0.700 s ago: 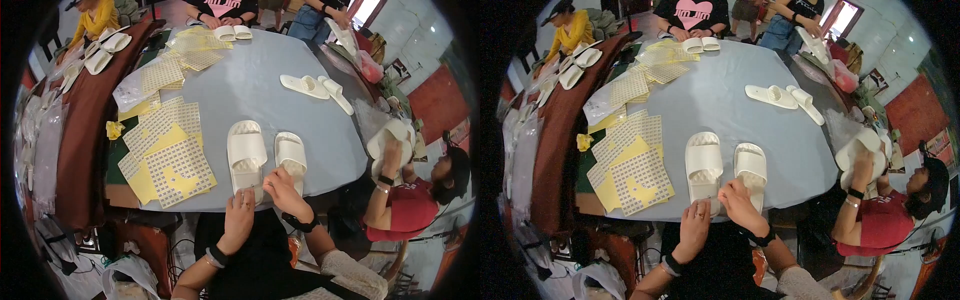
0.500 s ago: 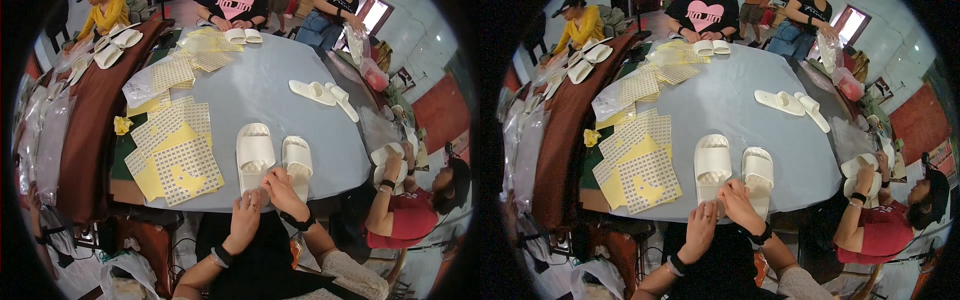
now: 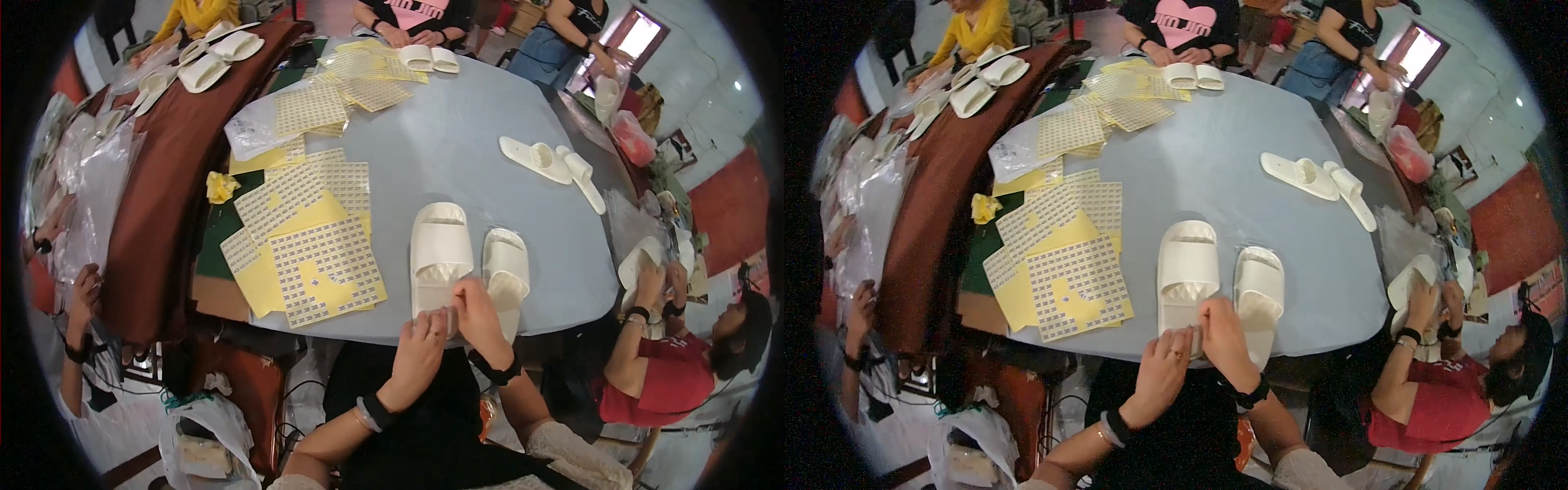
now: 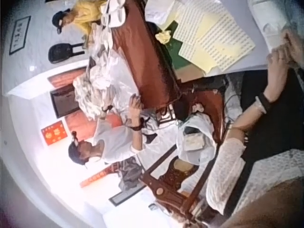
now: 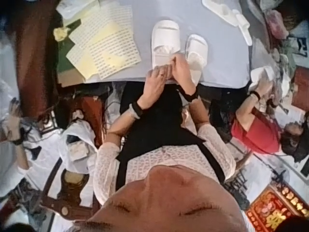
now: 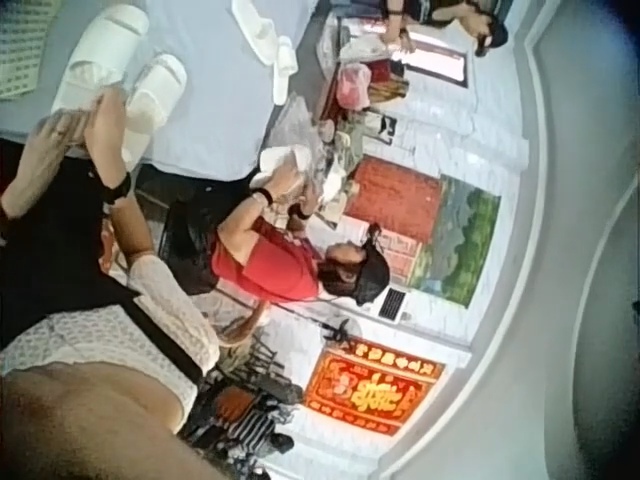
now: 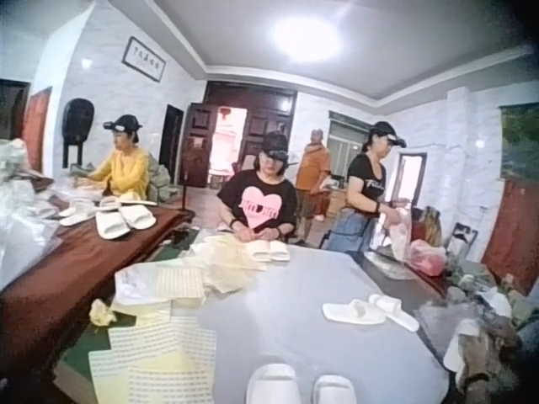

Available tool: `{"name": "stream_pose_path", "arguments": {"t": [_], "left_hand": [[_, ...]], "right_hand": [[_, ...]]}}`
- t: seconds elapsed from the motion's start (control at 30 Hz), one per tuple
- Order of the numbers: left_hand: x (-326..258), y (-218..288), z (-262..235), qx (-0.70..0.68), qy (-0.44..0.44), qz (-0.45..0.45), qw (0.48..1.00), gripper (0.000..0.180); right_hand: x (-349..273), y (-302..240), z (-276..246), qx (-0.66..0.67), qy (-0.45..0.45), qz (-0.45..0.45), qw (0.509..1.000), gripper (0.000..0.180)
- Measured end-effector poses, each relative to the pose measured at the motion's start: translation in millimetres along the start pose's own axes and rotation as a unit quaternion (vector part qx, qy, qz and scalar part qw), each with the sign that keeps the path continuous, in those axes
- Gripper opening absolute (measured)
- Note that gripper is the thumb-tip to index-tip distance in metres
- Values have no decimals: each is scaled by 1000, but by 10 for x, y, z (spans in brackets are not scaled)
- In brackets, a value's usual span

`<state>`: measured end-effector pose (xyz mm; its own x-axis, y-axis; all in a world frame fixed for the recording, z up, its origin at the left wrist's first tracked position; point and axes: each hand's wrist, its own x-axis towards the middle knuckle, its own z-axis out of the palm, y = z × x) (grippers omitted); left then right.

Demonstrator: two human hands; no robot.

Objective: Applying small circular labels to the footbed of white slide sandals.

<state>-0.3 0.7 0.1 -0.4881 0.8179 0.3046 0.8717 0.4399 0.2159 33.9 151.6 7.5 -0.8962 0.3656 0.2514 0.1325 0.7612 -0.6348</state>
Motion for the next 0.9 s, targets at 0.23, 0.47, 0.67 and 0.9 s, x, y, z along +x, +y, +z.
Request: {"name": "stream_pose_path", "arguments": {"t": [0.23,0.47,0.67,0.9], "left_hand": [[-30,-151,-179,-191,43,18,980,31],[-357,-946,-440,-115,300,-299,898,22],[-578,-1143,-436,5,163,-199,966,40],[-604,-1236,-363,10,83,-172,982,42]], "right_hand": [[33,-410,-179,68,6,48,996,8],[263,-1055,373,126,-49,-50,990,8],[394,-1084,895,-23,-74,-117,990,9],[329,-1034,987,-128,-82,-168,974,8]]}}
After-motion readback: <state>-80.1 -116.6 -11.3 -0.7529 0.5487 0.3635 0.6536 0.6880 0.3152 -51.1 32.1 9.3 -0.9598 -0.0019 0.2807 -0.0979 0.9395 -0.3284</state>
